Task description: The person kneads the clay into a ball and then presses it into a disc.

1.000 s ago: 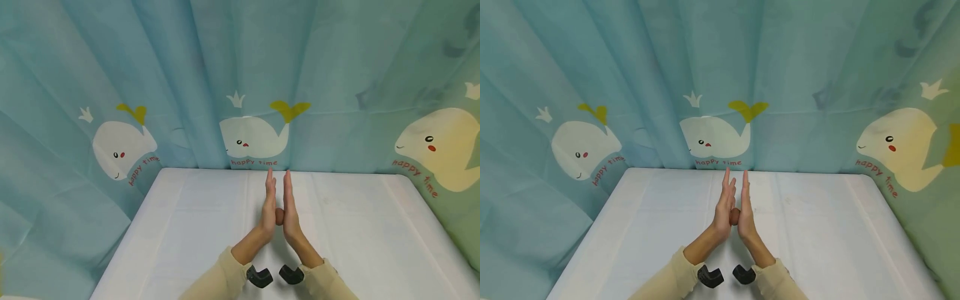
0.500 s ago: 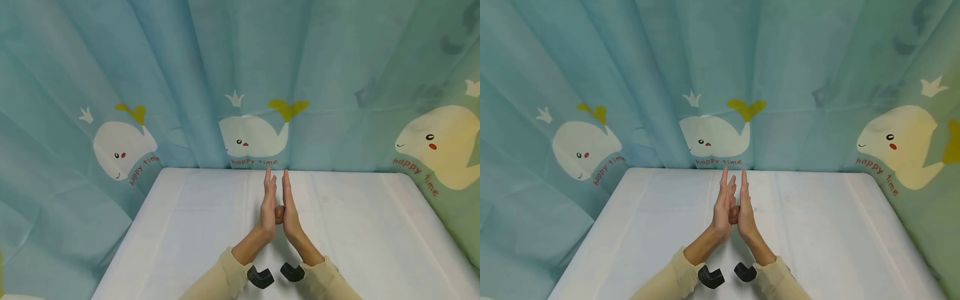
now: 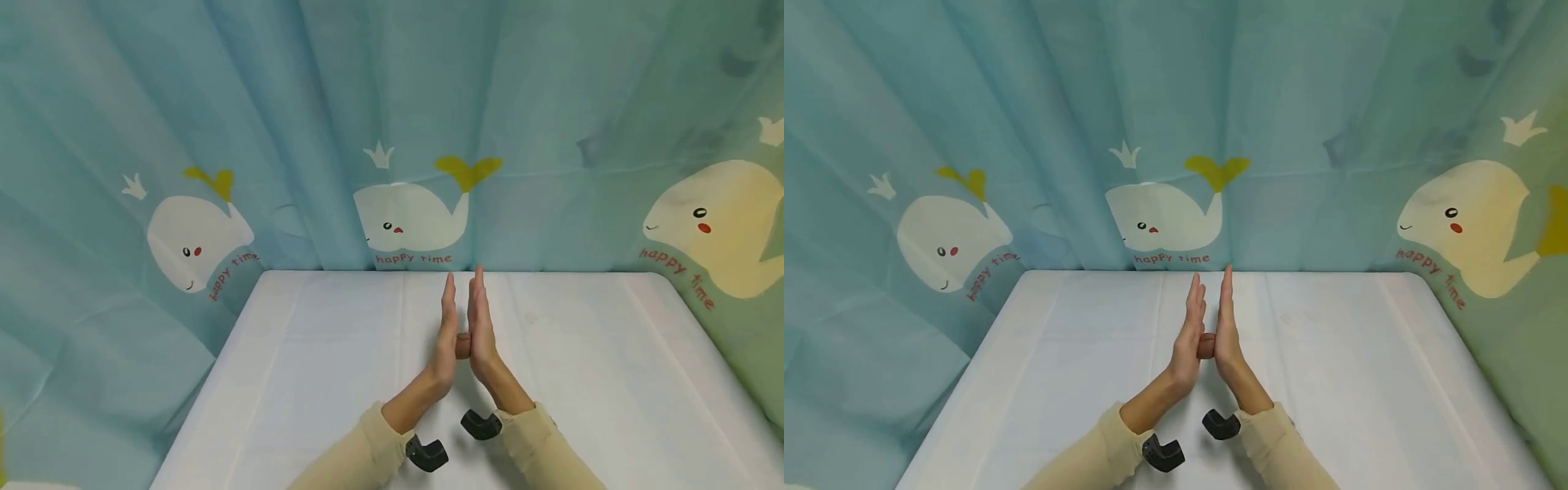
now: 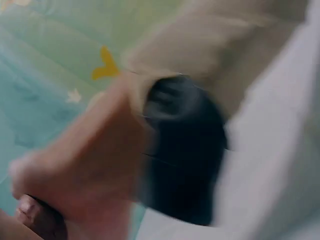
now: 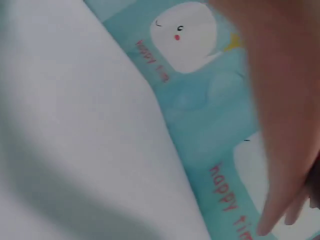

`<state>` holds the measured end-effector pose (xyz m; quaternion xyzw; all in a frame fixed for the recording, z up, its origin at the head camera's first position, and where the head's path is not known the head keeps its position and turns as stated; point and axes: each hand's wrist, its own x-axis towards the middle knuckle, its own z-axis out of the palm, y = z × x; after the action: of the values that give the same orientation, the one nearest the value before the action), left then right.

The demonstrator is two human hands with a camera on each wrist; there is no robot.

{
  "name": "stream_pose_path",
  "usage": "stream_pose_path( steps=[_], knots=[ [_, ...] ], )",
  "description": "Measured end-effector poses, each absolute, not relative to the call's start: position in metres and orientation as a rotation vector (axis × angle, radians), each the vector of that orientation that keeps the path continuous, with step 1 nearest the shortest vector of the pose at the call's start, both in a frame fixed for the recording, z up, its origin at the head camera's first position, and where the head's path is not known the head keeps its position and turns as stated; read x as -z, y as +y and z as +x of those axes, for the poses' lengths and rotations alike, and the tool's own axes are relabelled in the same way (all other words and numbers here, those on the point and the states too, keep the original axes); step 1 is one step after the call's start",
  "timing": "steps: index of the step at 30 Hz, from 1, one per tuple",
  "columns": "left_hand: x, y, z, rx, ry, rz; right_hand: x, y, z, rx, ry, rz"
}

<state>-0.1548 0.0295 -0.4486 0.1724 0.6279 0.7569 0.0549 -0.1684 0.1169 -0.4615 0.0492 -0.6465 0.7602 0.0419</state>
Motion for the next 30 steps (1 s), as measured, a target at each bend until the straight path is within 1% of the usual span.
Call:
stream_pose_path(
  steps=[5,8,10,13,18,21,23,27,30],
  knots=[
    [0.451,0.027,-0.168,-2.411,1.887,0.331,0.465,0.105,-0.150,-2.266,-2.091,0.199],
    [0.461,0.028,-0.176,-2.401,1.961,0.309,0.457,0.100,-0.139,-2.208,-2.070,0.268],
    [0.467,0.031,-0.177,-2.383,1.993,0.333,0.451,0.101,-0.138,-2.171,-2.047,0.296],
    [0.469,0.035,-0.172,-2.380,1.966,0.376,0.447,0.104,-0.144,-2.144,-2.048,0.287],
    [0.458,0.038,-0.157,-2.340,1.913,0.517,0.463,0.118,-0.162,-2.259,-2.012,0.074],
    [0.451,0.038,-0.151,-2.326,1.895,0.555,0.475,0.125,-0.163,-2.324,-1.967,0.010],
    [0.449,0.037,-0.154,-2.348,1.901,0.508,0.477,0.121,-0.157,-2.341,-1.954,0.048],
    [0.454,0.031,-0.172,-2.413,1.944,0.322,0.469,0.104,-0.139,-2.278,-1.966,0.233],
    [0.463,0.029,-0.174,-2.377,1.954,0.320,0.457,0.102,-0.136,-2.203,-1.966,0.306]
  ],
)
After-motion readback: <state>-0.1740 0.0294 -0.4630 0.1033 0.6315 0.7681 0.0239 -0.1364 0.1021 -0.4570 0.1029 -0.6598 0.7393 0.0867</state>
